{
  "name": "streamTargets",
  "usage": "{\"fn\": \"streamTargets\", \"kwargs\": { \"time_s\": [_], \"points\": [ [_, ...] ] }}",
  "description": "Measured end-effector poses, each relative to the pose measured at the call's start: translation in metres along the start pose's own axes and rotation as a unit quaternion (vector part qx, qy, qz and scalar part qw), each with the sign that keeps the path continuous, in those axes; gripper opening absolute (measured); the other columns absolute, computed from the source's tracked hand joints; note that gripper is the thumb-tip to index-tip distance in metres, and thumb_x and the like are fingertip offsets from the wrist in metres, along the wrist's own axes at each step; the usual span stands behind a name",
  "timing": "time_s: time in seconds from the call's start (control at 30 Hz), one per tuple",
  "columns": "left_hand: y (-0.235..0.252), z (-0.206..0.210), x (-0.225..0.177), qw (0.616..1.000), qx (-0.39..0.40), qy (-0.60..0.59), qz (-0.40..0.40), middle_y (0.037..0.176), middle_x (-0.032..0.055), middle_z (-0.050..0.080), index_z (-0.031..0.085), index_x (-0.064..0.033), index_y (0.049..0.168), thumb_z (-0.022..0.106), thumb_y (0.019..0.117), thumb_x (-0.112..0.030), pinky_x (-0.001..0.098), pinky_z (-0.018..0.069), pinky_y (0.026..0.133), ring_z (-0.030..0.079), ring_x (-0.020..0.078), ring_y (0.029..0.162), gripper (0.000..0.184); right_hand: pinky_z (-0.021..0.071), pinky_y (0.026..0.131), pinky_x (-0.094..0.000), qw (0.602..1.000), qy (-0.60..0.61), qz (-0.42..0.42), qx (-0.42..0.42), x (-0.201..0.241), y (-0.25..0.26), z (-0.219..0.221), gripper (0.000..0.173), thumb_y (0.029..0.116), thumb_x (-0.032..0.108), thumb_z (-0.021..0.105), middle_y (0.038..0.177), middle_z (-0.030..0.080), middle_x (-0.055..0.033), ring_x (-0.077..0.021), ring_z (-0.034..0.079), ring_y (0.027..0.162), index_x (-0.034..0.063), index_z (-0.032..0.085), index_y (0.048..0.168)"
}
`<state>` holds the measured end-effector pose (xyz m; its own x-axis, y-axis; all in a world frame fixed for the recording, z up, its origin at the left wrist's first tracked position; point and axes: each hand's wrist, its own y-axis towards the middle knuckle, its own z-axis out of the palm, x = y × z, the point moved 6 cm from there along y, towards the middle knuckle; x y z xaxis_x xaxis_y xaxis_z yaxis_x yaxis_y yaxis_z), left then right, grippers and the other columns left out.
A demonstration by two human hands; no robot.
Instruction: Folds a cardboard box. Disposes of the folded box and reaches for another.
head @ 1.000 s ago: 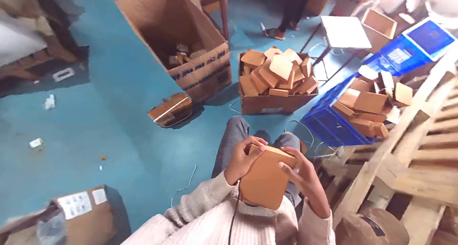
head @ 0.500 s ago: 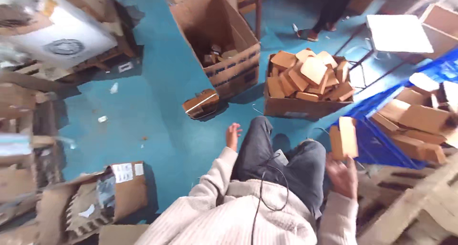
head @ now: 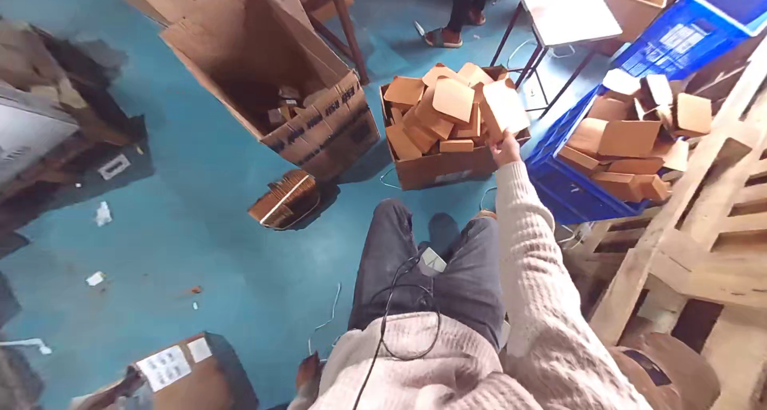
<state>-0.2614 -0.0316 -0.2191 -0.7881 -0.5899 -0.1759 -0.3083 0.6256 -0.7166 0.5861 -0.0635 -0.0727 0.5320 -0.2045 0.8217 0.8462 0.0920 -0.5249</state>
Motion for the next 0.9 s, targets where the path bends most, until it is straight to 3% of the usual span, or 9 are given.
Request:
{"fn": "streamTargets", "kwargs": {
  "time_s": [0.13,0.3,0.43,0.5,0.53,0.67,0.8,0.83,0.9],
  "points": [
    [-0.050,-0.030,-0.026,0.996,0.000,0.083,-0.009,0.135,0.0324,0.059,0.057,0.0077,0.136,0.046,0.1097,-0.028,0.0606,0.0400,0.110,0.055,0.0468,0.129,0.046,0.0476,0.104,-0.0416,0.940,-0.247,-0.150,-0.179,0.046,0.023,0.014,0.066,0.0926,0.030,0.073,0.139,0.056,-0.0233,-0.0320,0.056,0.128,0.0011,0.048,0.146],
    [-0.034,-0.036,-0.014,0.983,0.018,0.167,0.078,0.128,0.0283,0.065,0.063,0.0047,0.130,0.051,0.1075,-0.025,0.0603,0.0440,0.107,0.061,0.0445,0.122,0.039,0.0398,0.113,-0.0414,0.830,-0.455,-0.224,-0.232,0.049,0.041,0.025,0.072,0.0856,0.034,0.074,0.152,0.046,-0.0214,-0.0340,0.044,0.141,0.0032,0.051,0.146],
    [-0.023,-0.036,0.002,0.976,0.042,0.210,0.037,0.132,0.0233,0.064,0.062,-0.0001,0.134,0.051,0.1071,-0.031,0.0570,0.0445,0.109,0.060,0.0384,0.126,0.042,0.0476,0.108,-0.0419,0.827,-0.460,-0.232,-0.224,0.024,0.054,0.035,0.071,0.0858,0.031,0.077,0.152,0.042,-0.0250,-0.0363,0.044,0.141,-0.0035,0.049,0.142],
    [-0.025,-0.037,0.000,0.974,0.051,0.219,0.007,0.133,0.0215,0.064,0.061,-0.0026,0.136,0.051,0.1071,-0.032,0.0559,0.0449,0.109,0.060,0.0365,0.127,0.043,0.0506,0.103,-0.0380,0.818,-0.475,-0.205,-0.253,0.030,0.014,0.049,0.064,0.0878,0.031,0.073,0.147,0.048,-0.0270,-0.0355,0.051,0.135,-0.0066,0.054,0.136],
    [-0.026,-0.039,0.000,0.974,0.053,0.222,-0.001,0.133,0.0217,0.064,0.061,-0.0029,0.136,0.051,0.1071,-0.032,0.0563,0.0446,0.109,0.060,0.0369,0.127,0.042,0.0356,0.117,-0.0371,0.859,-0.498,-0.013,-0.115,0.055,-0.024,0.059,0.068,0.1020,0.027,0.061,0.164,0.024,-0.0237,-0.0308,0.029,0.151,-0.0053,0.031,0.153],
    [-0.026,-0.039,-0.008,0.970,0.046,0.237,0.000,0.130,0.0195,0.067,0.064,-0.0054,0.133,0.054,0.1054,-0.031,0.0556,0.0462,0.108,0.062,0.0359,0.125,0.039,0.0324,0.118,-0.0436,0.915,-0.389,-0.008,-0.106,0.075,-0.088,0.077,0.067,0.0996,0.015,0.063,0.158,0.028,-0.0340,-0.0423,0.030,0.148,-0.0136,0.031,0.150],
    [-0.029,-0.041,-0.013,0.978,0.047,0.203,0.025,0.130,0.0216,0.066,0.063,-0.0024,0.133,0.054,0.1061,-0.029,0.0560,0.0454,0.108,0.062,0.0366,0.125,0.039,0.0326,0.118,-0.0381,0.912,-0.406,0.046,-0.040,0.033,0.003,0.072,0.074,0.1004,0.029,0.066,0.161,0.027,-0.0275,-0.0351,0.031,0.149,-0.0024,0.028,0.156],
    [-0.031,-0.038,-0.016,0.978,0.052,0.198,0.036,0.130,0.0222,0.066,0.063,-0.0016,0.133,0.053,0.1065,-0.029,0.0561,0.0456,0.108,0.062,0.0369,0.124,0.039,0.0460,0.105,-0.0403,0.912,-0.341,-0.157,-0.164,-0.005,0.049,0.063,0.070,0.0882,0.032,0.078,0.140,0.048,-0.0360,-0.0442,0.050,0.130,-0.0077,0.050,0.140],
    [-0.043,-0.034,-0.031,0.979,0.055,0.186,0.059,0.127,0.0243,0.067,0.063,0.0002,0.132,0.053,0.1064,-0.026,0.0571,0.0468,0.106,0.064,0.0391,0.120,0.038,0.0458,0.108,-0.0404,0.928,-0.306,-0.170,-0.127,-0.032,0.111,0.056,0.074,0.0880,0.033,0.079,0.147,0.042,-0.0319,-0.0409,0.048,0.134,-0.0004,0.046,0.145]
  ]
}}
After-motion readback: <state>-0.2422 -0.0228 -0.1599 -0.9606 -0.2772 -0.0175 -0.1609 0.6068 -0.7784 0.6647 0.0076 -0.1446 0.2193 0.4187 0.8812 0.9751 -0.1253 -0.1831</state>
